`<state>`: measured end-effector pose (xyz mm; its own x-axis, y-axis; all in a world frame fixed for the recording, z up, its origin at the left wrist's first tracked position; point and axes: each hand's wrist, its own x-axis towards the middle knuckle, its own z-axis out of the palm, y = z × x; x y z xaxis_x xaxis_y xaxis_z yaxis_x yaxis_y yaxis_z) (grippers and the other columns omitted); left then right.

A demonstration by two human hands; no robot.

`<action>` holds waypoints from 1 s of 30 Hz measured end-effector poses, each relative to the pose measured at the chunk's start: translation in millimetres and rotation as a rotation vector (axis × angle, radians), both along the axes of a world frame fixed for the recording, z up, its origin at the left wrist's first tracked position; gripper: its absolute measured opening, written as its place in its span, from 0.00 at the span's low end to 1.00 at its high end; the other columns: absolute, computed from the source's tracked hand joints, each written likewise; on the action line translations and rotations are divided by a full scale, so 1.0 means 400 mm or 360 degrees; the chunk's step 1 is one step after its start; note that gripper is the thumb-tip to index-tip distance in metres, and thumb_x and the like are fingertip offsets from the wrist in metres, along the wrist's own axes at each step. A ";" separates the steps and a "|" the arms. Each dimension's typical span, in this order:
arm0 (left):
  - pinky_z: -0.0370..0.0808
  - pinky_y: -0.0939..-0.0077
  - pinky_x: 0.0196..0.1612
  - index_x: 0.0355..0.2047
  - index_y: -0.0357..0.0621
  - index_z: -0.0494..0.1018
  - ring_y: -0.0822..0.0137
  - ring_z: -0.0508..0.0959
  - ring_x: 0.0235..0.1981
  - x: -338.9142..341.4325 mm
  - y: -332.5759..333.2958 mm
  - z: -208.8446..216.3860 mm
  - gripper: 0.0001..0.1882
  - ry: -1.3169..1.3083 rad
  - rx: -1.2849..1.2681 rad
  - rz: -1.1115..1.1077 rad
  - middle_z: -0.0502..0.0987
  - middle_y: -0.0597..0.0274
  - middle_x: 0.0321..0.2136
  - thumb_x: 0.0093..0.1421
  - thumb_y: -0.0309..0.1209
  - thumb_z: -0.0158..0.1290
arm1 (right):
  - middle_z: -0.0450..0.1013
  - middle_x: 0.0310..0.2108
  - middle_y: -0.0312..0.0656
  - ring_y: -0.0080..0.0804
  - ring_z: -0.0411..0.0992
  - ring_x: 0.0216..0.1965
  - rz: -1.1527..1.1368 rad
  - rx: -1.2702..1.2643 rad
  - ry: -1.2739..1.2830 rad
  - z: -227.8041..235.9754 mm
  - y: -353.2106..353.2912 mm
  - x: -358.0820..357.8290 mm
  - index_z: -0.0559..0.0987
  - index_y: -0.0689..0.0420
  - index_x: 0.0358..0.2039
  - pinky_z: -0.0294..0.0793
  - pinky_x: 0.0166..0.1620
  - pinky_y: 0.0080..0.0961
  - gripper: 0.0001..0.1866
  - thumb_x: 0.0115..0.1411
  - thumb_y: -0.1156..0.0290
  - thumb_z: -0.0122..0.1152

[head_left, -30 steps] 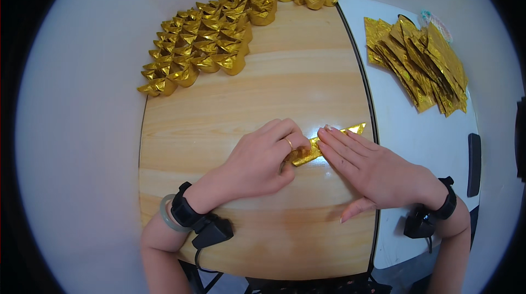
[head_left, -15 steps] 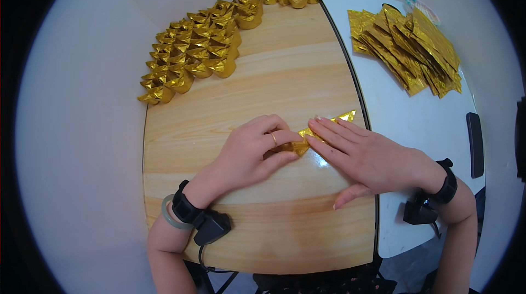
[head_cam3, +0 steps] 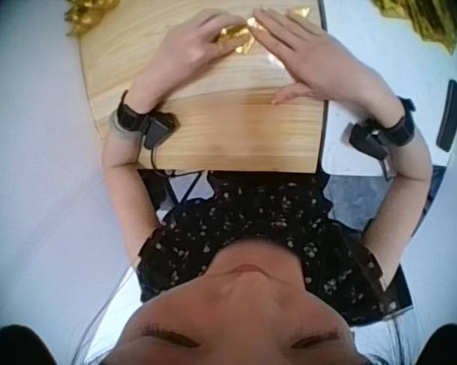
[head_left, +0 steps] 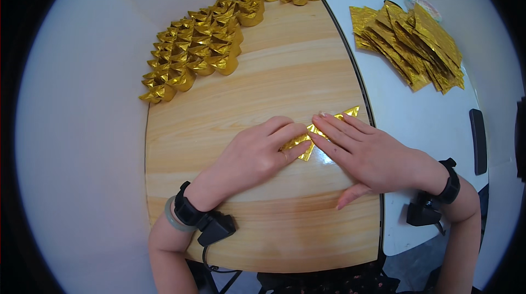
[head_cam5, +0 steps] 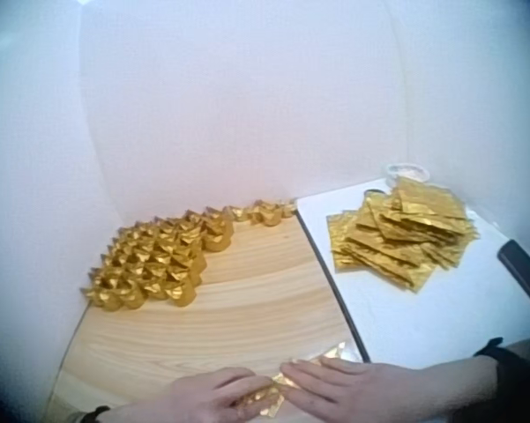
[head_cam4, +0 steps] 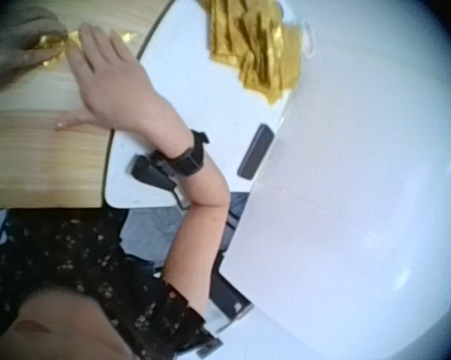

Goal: Folding gold-colored paper into traditional Chinese funeral ingots (yuanbao).

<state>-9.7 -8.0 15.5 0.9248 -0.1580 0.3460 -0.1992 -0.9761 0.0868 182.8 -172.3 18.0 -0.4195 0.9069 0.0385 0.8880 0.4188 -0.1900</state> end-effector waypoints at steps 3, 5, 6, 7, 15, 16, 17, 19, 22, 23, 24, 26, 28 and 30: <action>0.78 0.75 0.36 0.43 0.48 0.76 0.60 0.77 0.43 -0.006 0.000 -0.006 0.20 0.0034 -0.0110 0.0002 0.76 0.61 0.43 0.46 0.25 0.56 | 0.51 0.63 0.62 0.52 0.49 0.66 0.0007 -0.0006 -0.0002 -0.001 0.002 0.001 0.56 0.71 0.61 0.47 0.67 0.40 0.55 0.51 0.31 0.48; 0.78 0.74 0.40 0.42 0.48 0.76 0.57 0.74 0.51 -0.014 0.007 -0.019 0.19 0.0048 0.0009 -0.0027 0.75 0.59 0.48 0.47 0.25 0.56 | 0.51 0.64 0.61 0.50 0.50 0.66 -0.0009 0.0005 -0.0027 -0.002 0.003 0.000 0.56 0.70 0.61 0.47 0.67 0.40 0.55 0.52 0.31 0.48; 0.78 0.74 0.40 0.42 0.48 0.76 0.57 0.74 0.51 -0.014 0.009 -0.020 0.19 0.0050 0.0010 -0.0032 0.75 0.59 0.48 0.47 0.25 0.56 | 0.51 0.64 0.59 0.48 0.50 0.66 -0.0022 0.0015 -0.0053 -0.003 0.003 -0.001 0.56 0.69 0.62 0.47 0.67 0.41 0.54 0.52 0.31 0.47; 0.78 0.74 0.40 0.42 0.48 0.76 0.56 0.74 0.52 -0.015 0.008 -0.021 0.18 0.0044 0.0015 -0.0011 0.75 0.60 0.49 0.48 0.25 0.56 | 0.51 0.64 0.59 0.48 0.50 0.66 -0.0025 0.0014 -0.0052 -0.001 0.003 0.000 0.56 0.69 0.62 0.47 0.67 0.41 0.54 0.52 0.31 0.47; 0.70 0.56 0.53 0.43 0.53 0.77 0.51 0.66 0.60 -0.007 0.022 -0.011 0.16 0.0036 0.0084 0.0015 0.76 0.68 0.50 0.52 0.31 0.55 | 0.52 0.65 0.51 0.41 0.50 0.67 -0.0123 -0.0105 -0.0203 0.031 -0.014 0.046 0.54 0.63 0.64 0.44 0.68 0.44 0.52 0.53 0.31 0.47; 0.68 0.54 0.55 0.43 0.54 0.76 0.50 0.65 0.61 -0.008 0.027 -0.015 0.16 0.0059 0.0079 0.0006 0.75 0.69 0.51 0.53 0.32 0.54 | 0.52 0.65 0.51 0.41 0.50 0.67 -0.0118 -0.0108 -0.0205 0.034 -0.018 0.055 0.54 0.63 0.64 0.44 0.68 0.44 0.52 0.53 0.31 0.47; 0.65 0.51 0.57 0.44 0.56 0.76 0.50 0.63 0.62 -0.010 0.029 -0.017 0.15 0.0081 0.0074 -0.0003 0.75 0.70 0.52 0.54 0.33 0.54 | 0.50 0.66 0.51 0.41 0.48 0.68 -0.0151 -0.0150 -0.0262 0.038 -0.022 0.063 0.52 0.62 0.65 0.42 0.68 0.46 0.54 0.50 0.30 0.48; 0.65 0.51 0.57 0.44 0.57 0.76 0.51 0.63 0.62 -0.015 0.029 -0.015 0.15 0.0084 0.0081 0.0014 0.74 0.70 0.52 0.54 0.33 0.53 | 0.48 0.67 0.51 0.41 0.47 0.68 -0.0188 -0.0192 -0.0334 0.045 -0.024 0.067 0.50 0.61 0.66 0.40 0.67 0.49 0.57 0.48 0.29 0.48; 0.64 0.51 0.58 0.44 0.57 0.76 0.52 0.63 0.62 -0.021 0.029 -0.011 0.15 0.0092 0.0086 0.0029 0.74 0.71 0.53 0.55 0.33 0.53 | 0.47 0.67 0.51 0.41 0.46 0.69 -0.0157 -0.0191 -0.0384 0.050 -0.022 0.062 0.49 0.62 0.66 0.38 0.68 0.50 0.57 0.49 0.30 0.48; 0.63 0.51 0.59 0.44 0.57 0.76 0.53 0.63 0.62 -0.022 0.028 -0.009 0.14 0.0110 0.0082 0.0033 0.73 0.71 0.53 0.55 0.33 0.52 | 0.48 0.66 0.53 0.42 0.47 0.68 -0.0217 -0.0151 -0.0357 0.053 -0.025 0.060 0.50 0.64 0.65 0.40 0.68 0.48 0.54 0.52 0.31 0.47; 0.63 0.51 0.59 0.44 0.57 0.76 0.53 0.63 0.62 -0.023 0.027 -0.009 0.14 0.0093 0.0086 0.0048 0.73 0.71 0.53 0.55 0.33 0.52 | 0.50 0.65 0.56 0.43 0.47 0.68 -0.0274 -0.0110 -0.0328 0.055 -0.028 0.056 0.52 0.66 0.64 0.41 0.67 0.47 0.52 0.55 0.33 0.46; 0.62 0.51 0.60 0.44 0.56 0.76 0.54 0.63 0.62 -0.021 0.025 -0.013 0.15 0.0100 0.0039 -0.0020 0.73 0.72 0.54 0.55 0.33 0.52 | 0.49 0.65 0.57 0.45 0.47 0.68 -0.0270 -0.0035 -0.0262 0.068 -0.021 0.025 0.52 0.67 0.64 0.42 0.67 0.47 0.52 0.55 0.33 0.45; 0.62 0.51 0.60 0.44 0.55 0.76 0.55 0.63 0.62 -0.026 0.025 -0.022 0.16 0.0086 0.0053 -0.0006 0.73 0.71 0.53 0.54 0.33 0.52 | 0.49 0.65 0.58 0.46 0.46 0.68 -0.0273 0.0041 -0.0179 0.051 -0.011 -0.005 0.51 0.68 0.64 0.43 0.67 0.46 0.53 0.55 0.32 0.45; 0.62 0.51 0.60 0.44 0.54 0.76 0.55 0.64 0.62 -0.026 0.021 -0.020 0.17 0.0074 0.0066 -0.0023 0.74 0.71 0.52 0.53 0.33 0.52 | 0.49 0.65 0.58 0.48 0.46 0.68 -0.0130 -0.0078 -0.0147 0.000 0.002 -0.021 0.51 0.69 0.63 0.45 0.67 0.43 0.54 0.55 0.32 0.44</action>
